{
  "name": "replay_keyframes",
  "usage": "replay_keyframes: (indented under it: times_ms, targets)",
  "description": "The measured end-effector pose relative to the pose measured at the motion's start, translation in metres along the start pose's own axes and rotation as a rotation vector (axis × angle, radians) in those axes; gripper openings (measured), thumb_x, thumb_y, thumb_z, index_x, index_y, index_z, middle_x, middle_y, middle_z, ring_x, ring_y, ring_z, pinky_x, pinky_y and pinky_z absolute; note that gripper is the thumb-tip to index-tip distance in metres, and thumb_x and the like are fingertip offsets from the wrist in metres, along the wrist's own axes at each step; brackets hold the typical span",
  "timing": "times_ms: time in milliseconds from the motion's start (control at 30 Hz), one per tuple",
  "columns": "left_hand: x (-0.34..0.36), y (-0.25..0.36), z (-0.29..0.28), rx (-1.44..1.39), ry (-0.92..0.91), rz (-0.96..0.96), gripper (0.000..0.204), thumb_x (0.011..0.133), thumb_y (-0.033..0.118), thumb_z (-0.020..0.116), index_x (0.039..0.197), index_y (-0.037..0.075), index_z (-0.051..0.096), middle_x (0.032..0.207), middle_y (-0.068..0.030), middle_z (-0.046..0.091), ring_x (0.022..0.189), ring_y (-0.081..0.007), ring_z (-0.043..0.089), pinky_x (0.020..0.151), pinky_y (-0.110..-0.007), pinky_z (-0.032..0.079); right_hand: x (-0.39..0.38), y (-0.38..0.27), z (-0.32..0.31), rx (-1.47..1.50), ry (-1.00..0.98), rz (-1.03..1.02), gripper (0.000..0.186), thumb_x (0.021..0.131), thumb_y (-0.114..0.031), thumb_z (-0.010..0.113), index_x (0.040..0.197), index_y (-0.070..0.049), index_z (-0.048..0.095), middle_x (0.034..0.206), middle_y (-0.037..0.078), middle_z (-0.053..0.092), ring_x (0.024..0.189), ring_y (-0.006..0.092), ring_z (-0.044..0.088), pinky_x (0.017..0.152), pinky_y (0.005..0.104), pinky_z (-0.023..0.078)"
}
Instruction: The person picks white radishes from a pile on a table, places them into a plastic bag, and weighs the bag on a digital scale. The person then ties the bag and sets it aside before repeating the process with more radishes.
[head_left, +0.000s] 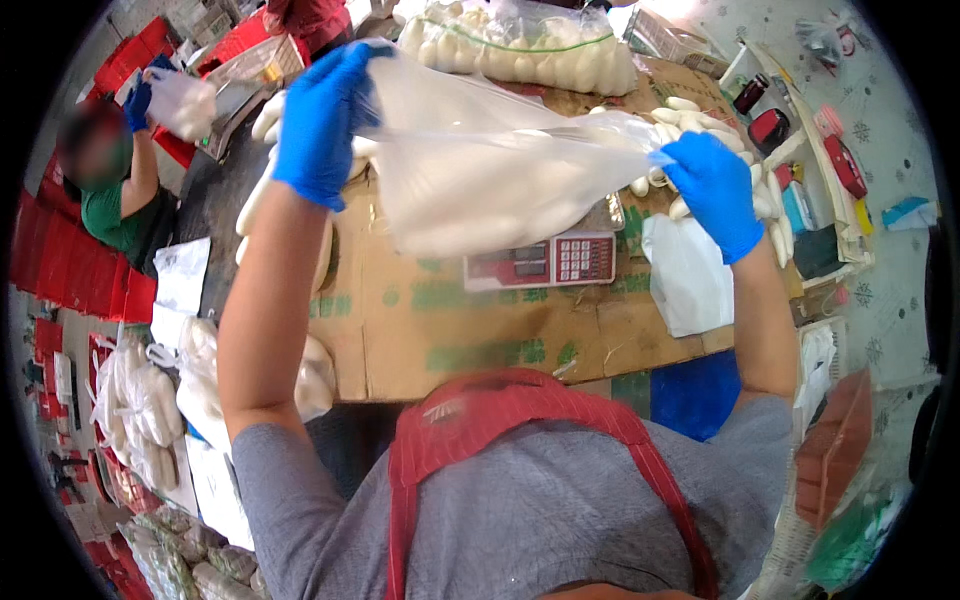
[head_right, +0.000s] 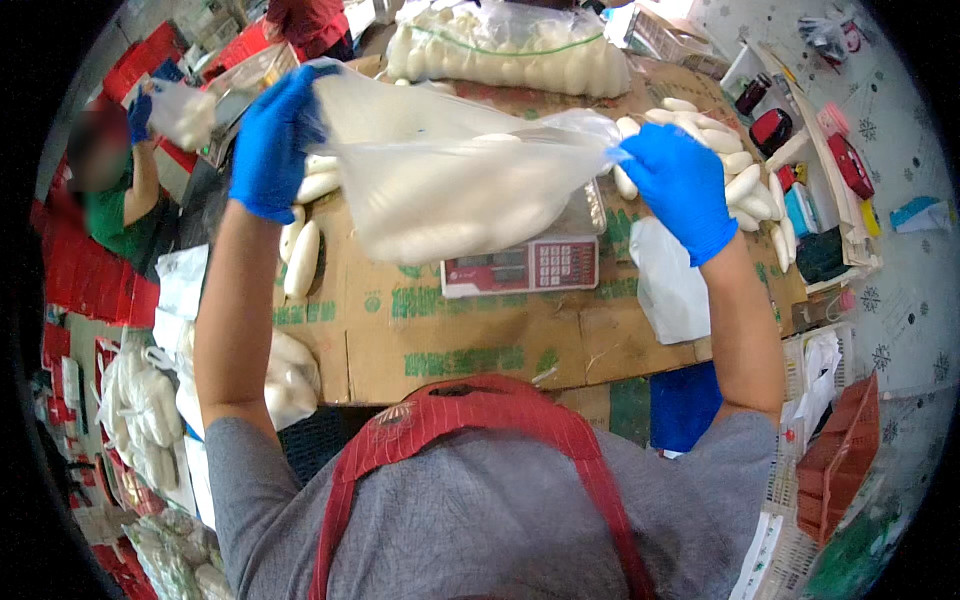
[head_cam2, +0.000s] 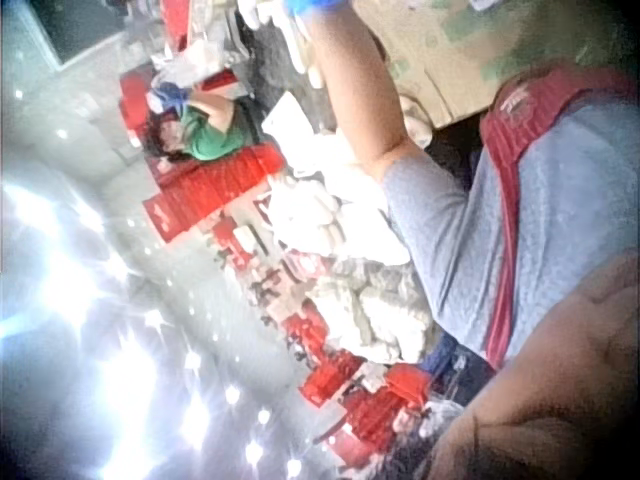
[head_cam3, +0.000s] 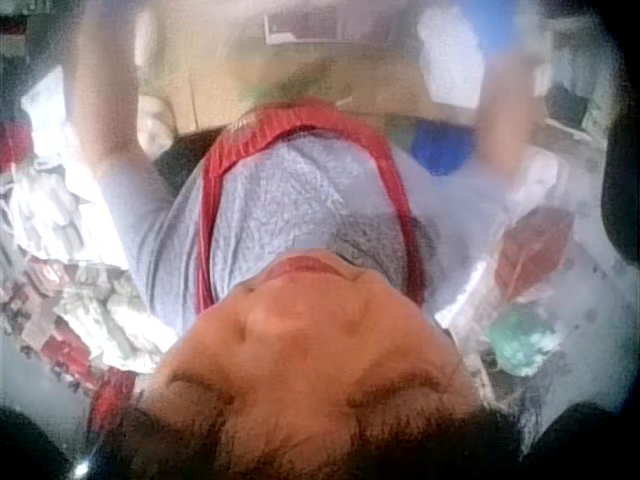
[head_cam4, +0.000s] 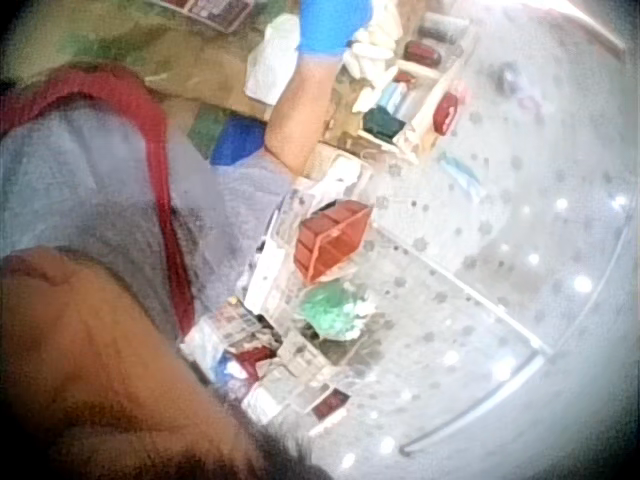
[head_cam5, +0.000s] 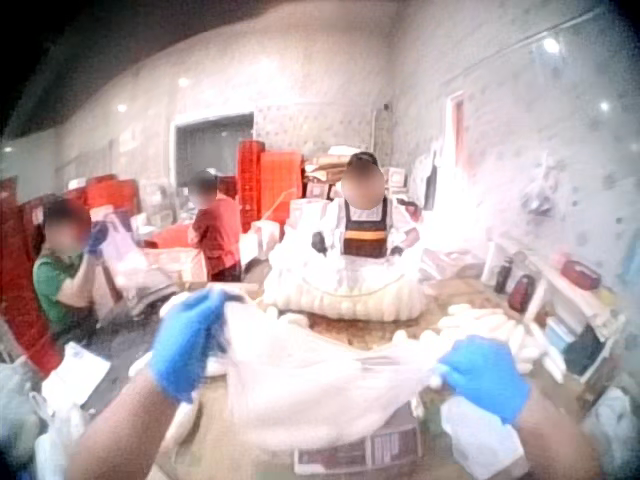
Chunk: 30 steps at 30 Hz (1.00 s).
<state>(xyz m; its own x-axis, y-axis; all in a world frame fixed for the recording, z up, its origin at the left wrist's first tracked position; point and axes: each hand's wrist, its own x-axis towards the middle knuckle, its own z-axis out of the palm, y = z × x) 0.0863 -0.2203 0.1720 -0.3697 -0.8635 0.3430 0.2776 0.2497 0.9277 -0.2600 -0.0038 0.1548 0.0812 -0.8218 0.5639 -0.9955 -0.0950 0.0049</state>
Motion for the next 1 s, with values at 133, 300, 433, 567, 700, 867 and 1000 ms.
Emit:
replay_keyframes:
  times_ms: [133,300,433,567,700,867,1000]
  targets:
    - [0.014,-0.070,0.024,0.003,0.016,-0.216,0.024,0.095,0.026,0.057,0.103,0.008,0.071,0.074,0.0033,0.051,0.062,-0.0078,0.048,0.053,-0.024,0.042,-0.028,0.023,0.021,-0.101,-0.150,0.029,0.013,0.088,-0.024,0.063,0.088,-0.012,0.068,0.081,0.009,0.062,0.076,0.0291,0.060,0.068,0.0386,0.048]
    - [-0.001,-0.173,0.031,0.029,0.014,-0.453,0.027,0.095,0.027,0.057,0.108,0.008,0.070,0.083,0.0008,0.058,0.068,-0.0101,0.052,0.056,-0.025,0.044,-0.054,0.046,0.082,-0.038,-0.363,0.189,0.019,0.087,-0.028,0.059,0.084,-0.012,0.068,0.081,0.011,0.064,0.079,0.0311,0.062,0.067,0.0431,0.049]
    - [-0.006,-0.191,0.039,0.128,-0.097,-0.579,0.030,0.094,0.026,0.059,0.113,0.005,0.067,0.089,-0.0004,0.061,0.074,-0.0111,0.055,0.064,-0.026,0.048,-0.048,0.049,0.107,0.022,-0.388,0.201,0.025,0.085,-0.030,0.055,0.079,-0.010,0.069,0.081,0.014,0.066,0.077,0.0344,0.064,0.066,0.0462,0.051]
    - [0.003,-0.192,0.026,0.260,-0.120,-0.389,0.049,0.091,0.032,0.064,0.129,0.002,0.055,0.115,-0.0094,0.062,0.101,-0.0179,0.058,0.087,-0.029,0.048,-0.030,0.045,0.097,0.110,-0.385,0.214,0.028,0.085,-0.024,0.057,0.107,-0.012,0.068,0.106,0.014,0.066,0.097,0.0320,0.064,0.080,0.0441,0.052]
    - [0.009,-0.150,-0.019,0.213,0.063,-0.290,0.060,0.094,0.043,0.057,0.141,0.007,0.043,0.136,-0.0088,0.050,0.124,-0.0193,0.047,0.102,-0.033,0.041,-0.018,0.076,0.032,0.776,0.310,0.310,0.039,0.089,-0.014,0.059,0.126,-0.003,0.059,0.125,0.007,0.060,0.114,0.0161,0.055,0.102,0.0318,0.041]
    - [0.017,-0.123,-0.075,0.071,0.192,-0.337,0.051,0.098,0.043,0.050,0.133,0.006,0.049,0.128,-0.0091,0.055,0.116,-0.0182,0.055,0.098,-0.032,0.044,-0.015,0.078,-0.040,0.661,0.737,0.480,0.031,0.092,-0.014,0.062,0.122,-0.007,0.061,0.125,0.009,0.059,0.113,0.0157,0.055,0.097,0.0296,0.044]
    - [-0.010,-0.141,-0.025,0.084,-0.069,-0.426,0.055,0.096,0.042,0.054,0.134,0.004,0.049,0.131,-0.0105,0.054,0.117,-0.0182,0.053,0.100,-0.032,0.042,-0.012,0.087,0.034,0.760,0.387,0.481,0.048,0.089,-0.019,0.066,0.133,-0.005,0.051,0.129,0.012,0.055,0.118,0.0203,0.053,0.101,0.0320,0.041]
